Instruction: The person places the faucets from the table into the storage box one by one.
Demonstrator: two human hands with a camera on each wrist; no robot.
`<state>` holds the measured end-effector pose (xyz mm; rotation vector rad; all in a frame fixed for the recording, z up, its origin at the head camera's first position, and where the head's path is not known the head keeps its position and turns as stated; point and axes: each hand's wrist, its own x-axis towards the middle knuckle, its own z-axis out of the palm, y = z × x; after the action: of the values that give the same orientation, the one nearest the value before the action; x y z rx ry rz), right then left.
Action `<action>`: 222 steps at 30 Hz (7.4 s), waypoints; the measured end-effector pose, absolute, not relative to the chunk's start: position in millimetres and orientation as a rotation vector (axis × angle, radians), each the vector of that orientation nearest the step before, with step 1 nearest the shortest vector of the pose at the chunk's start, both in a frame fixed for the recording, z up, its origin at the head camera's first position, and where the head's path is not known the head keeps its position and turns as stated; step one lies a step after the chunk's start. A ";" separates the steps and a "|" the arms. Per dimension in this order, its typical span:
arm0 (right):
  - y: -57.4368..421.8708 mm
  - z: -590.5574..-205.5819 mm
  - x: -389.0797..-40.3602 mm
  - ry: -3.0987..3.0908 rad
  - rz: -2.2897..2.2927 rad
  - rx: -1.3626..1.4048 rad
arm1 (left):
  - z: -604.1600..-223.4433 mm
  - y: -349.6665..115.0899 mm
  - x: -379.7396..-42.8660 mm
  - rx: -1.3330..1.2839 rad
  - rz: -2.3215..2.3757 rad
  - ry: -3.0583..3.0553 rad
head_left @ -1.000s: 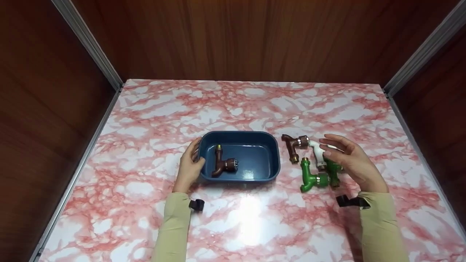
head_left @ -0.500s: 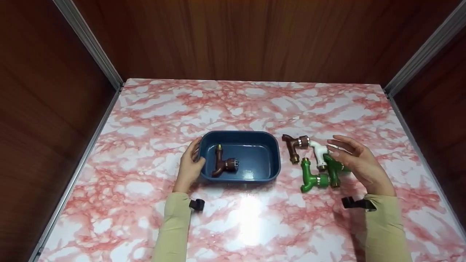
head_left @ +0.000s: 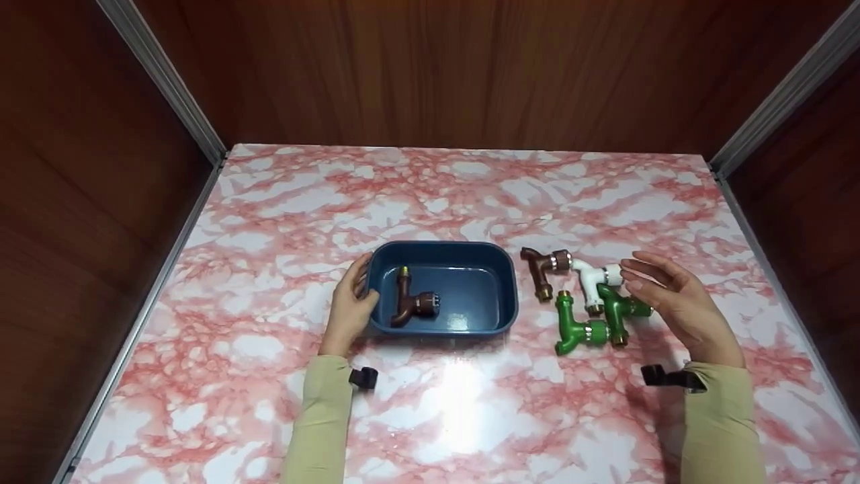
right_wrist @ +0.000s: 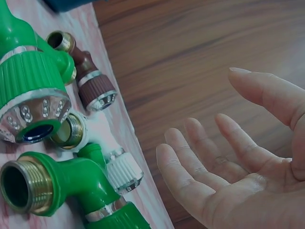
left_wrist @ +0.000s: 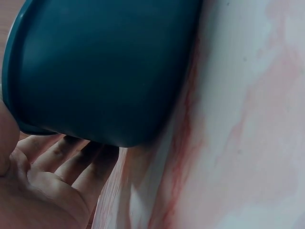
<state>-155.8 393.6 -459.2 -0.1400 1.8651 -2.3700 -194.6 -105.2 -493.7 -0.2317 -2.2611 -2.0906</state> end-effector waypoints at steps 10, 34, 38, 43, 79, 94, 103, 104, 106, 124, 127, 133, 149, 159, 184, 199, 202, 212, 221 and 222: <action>403.1 -461.8 -150.4 1.806 -2.431 -0.131 | -494.2 -104.1 -195.4 -0.230 -2.079 -2.242; 427.1 -474.3 -141.3 1.688 -2.558 -0.086 | -494.6 -105.1 -195.1 -0.211 -2.112 -2.254; 431.0 -475.9 -140.6 1.691 -2.553 -0.083 | -494.0 -105.5 -194.5 -0.205 -2.099 -2.271; 435.6 -478.2 -139.3 1.652 -2.545 -0.067 | -493.4 -105.7 -195.1 -0.210 -2.076 -2.283; 436.8 -504.5 -145.3 1.852 -2.367 -0.011 | -493.4 -105.2 -195.5 -0.221 -2.095 -2.255; 434.5 -511.5 -144.7 1.911 -2.316 -0.045 | -494.1 -104.4 -196.5 -0.199 -2.108 -2.245; 434.5 -514.0 -146.0 1.997 -2.243 -0.129 | -494.6 -104.1 -195.4 -0.191 -2.114 -2.244; 434.7 -513.9 -145.9 1.990 -2.244 -0.136 | -494.7 -104.1 -195.3 -0.191 -2.115 -2.243; 435.2 -514.1 -145.7 1.985 -2.241 -0.151 | -494.9 -104.1 -195.2 -0.191 -2.114 -2.243; 437.5 -510.5 -144.3 1.992 -2.141 0.077 | -491.7 -104.6 -193.6 -0.222 -2.082 -2.260; 438.5 -510.7 -142.9 1.953 -2.180 0.082 | -491.6 -104.4 -193.5 -0.222 -2.074 -2.264; 439.1 -511.4 -141.9 1.963 -2.214 -0.028 | -492.8 -104.2 -194.3 -0.211 -2.091 -2.252; 441.0 -509.3 -142.6 2.032 -2.137 -0.125 | -493.6 -105.0 -193.3 -0.204 -2.080 -2.280; 443.1 -507.0 -141.9 1.905 -2.163 0.011 | -493.2 -104.5 -194.8 -0.206 -2.072 -2.262; 435.5 -506.6 -143.7 1.930 -2.219 0.198 | -492.3 -104.5 -193.6 -0.200 -2.069 -2.271; 432.3 -505.6 -139.6 1.769 -2.358 0.294 | -493.1 -104.4 -194.4 -0.207 -2.091 -2.250; 433.4 -505.0 -139.1 1.760 -2.371 0.304 | -492.9 -104.1 -194.7 -0.210 -2.082 -2.257; 440.7 -502.0 -135.8 1.810 -2.295 0.355 | -493.0 -102.3 -195.9 -0.218 -2.090 -2.219; 441.9 -501.3 -135.2 1.799 -2.301 0.336 | -501.9 -103.8 -198.7 -0.204 -2.066 -2.241; 442.1 -501.5 -135.2 1.798 -2.302 0.333 | -506.2 -104.1 -200.7 -0.200 -2.065 -2.239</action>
<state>-135.2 442.1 -501.5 0.3329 1.7981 -2.3023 -200.7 -104.1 -506.2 -0.2005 -2.2395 -2.0652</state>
